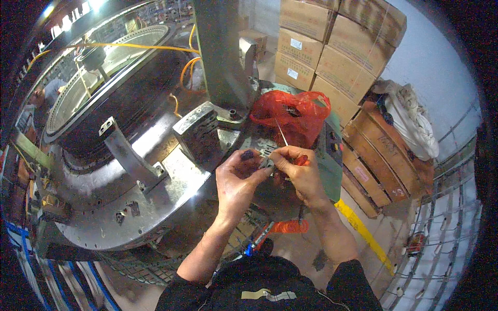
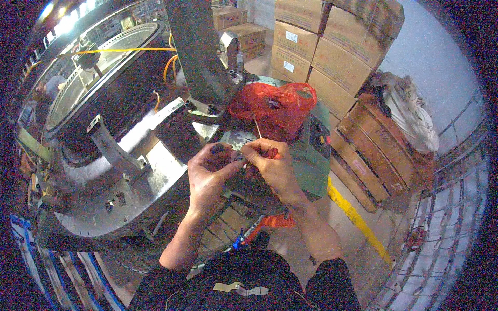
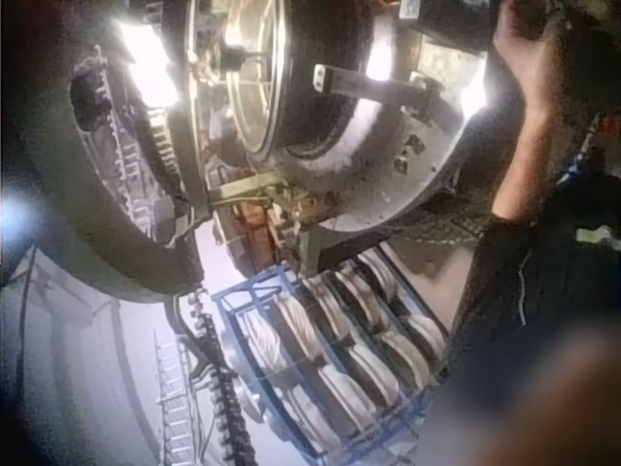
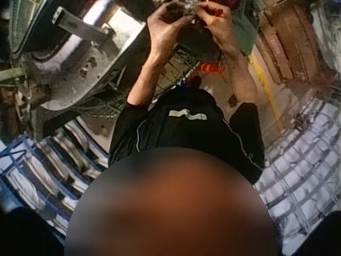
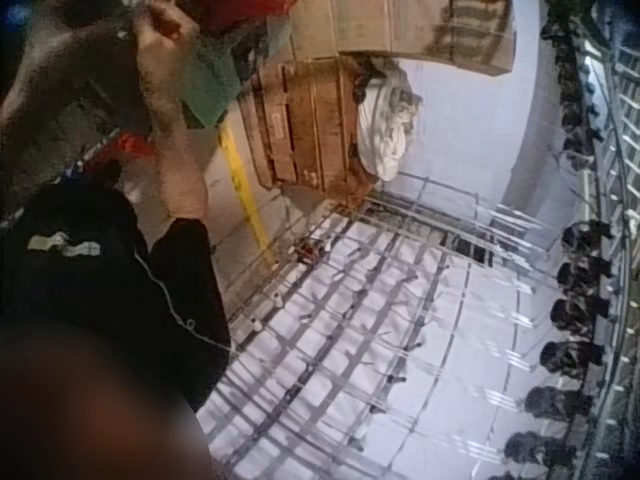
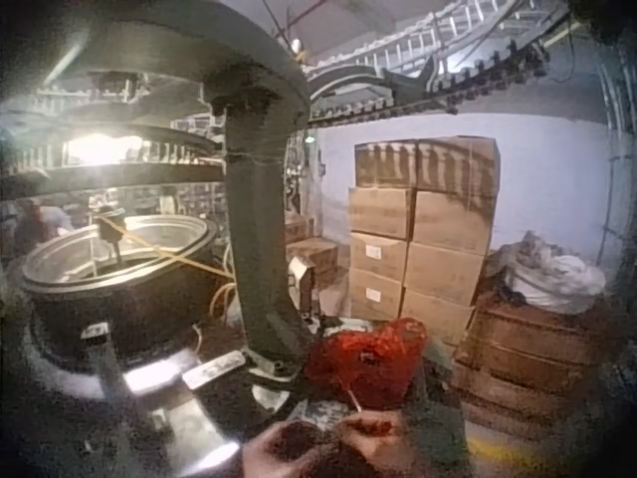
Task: The person uses a screwdriver to tighten screws on a metal bracket attached to a large cylindrical machine. They repeatedly insert screws and turn the screwdriver to secure the bracket in place.
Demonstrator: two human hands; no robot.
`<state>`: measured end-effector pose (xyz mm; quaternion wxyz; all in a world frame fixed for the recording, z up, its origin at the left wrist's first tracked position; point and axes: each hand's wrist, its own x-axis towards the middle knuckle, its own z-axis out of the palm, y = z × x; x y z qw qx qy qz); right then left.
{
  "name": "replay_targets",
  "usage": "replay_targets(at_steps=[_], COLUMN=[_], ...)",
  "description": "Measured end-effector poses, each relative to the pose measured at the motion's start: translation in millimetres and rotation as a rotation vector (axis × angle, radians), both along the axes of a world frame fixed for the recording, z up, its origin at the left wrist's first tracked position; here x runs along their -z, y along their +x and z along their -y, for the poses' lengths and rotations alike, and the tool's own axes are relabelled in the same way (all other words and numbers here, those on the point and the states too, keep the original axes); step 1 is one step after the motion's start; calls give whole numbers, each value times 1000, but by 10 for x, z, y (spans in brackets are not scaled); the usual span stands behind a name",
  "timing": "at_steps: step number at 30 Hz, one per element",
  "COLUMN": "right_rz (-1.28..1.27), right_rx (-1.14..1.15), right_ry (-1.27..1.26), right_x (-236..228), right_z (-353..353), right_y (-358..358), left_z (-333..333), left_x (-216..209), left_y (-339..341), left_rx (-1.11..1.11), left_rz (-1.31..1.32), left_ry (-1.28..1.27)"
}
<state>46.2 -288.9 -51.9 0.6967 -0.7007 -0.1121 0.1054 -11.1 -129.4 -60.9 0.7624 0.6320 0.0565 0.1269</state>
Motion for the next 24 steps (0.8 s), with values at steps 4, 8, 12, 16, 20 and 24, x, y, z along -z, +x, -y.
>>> replay_targets(at_steps=[4,8,12,16,20,24], right_rz=[52,198,257,340,465,486], right_rx=[25,86,103,115,156,144], right_ry=[-54,-141,-207,-228,-249,-280], right_x=[-2,24,46,63,49,0], right_z=[-23,-36,-3,17,24,50], right_y=[4,6,-7,-20,-52,-141], left_z=[-44,-51,-74,-82,-49,-20], left_x=[12,28,55,104,144,166], left_y=[-3,9,26,46,61,55], left_rx=[77,139,208,244,229,162], left_rz=[-64,-80,-118,-124,-92,-20], left_ry=[-73,-257,-409,-470,-485,-420])
